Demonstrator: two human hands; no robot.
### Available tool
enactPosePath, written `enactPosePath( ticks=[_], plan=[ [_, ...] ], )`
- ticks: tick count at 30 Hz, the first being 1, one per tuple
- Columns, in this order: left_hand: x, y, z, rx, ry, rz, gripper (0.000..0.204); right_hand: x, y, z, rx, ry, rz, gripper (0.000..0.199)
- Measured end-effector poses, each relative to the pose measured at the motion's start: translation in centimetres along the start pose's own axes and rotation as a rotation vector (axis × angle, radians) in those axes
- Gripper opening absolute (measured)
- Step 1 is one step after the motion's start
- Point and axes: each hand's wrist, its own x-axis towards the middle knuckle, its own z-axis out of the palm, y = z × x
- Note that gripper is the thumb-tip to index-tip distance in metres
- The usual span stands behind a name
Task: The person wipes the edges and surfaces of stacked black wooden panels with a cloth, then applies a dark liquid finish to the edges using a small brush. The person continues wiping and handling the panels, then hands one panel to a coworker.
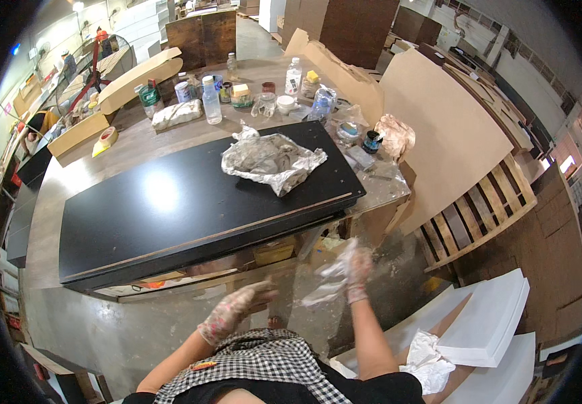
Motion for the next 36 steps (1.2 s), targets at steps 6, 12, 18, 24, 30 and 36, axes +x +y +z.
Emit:
enactPosePath(
  ticks=[6,12,18,24,30,36],
  plan=[
    [-2.2,-0.6,-2.2,0.101,0.304,-0.243,0.058,16.6,-3.5,-2.7,0.082,0.046,-0.270,0.033],
    [-3.1,-1.3,-2.9,-0.047,0.598,-0.178,0.051,25.1,-7.7,0.8,-0.473,0.069,-0.306,0.049],
    [-5.2,-2.4,-4.3,0.107,0.680,-0.174,0.048,26.8,-10.2,1.8,-0.614,0.103,-0.353,0.053],
    [-4.7,-5.0,-5.7,-0.106,0.784,-0.222,0.046,25.6,-10.8,-0.5,-0.469,0.293,-0.417,0.057],
    [-2.1,-6.9,-7.5,0.114,0.563,-0.436,0.061,13.9,-4.7,-7.7,-0.344,0.232,-0.174,0.050],
    [3.9,-6.5,-6.9,0.323,0.332,-0.488,0.065,-1.1,7.8,-26.6,-0.977,0.419,0.098,0.060]
  ],
)
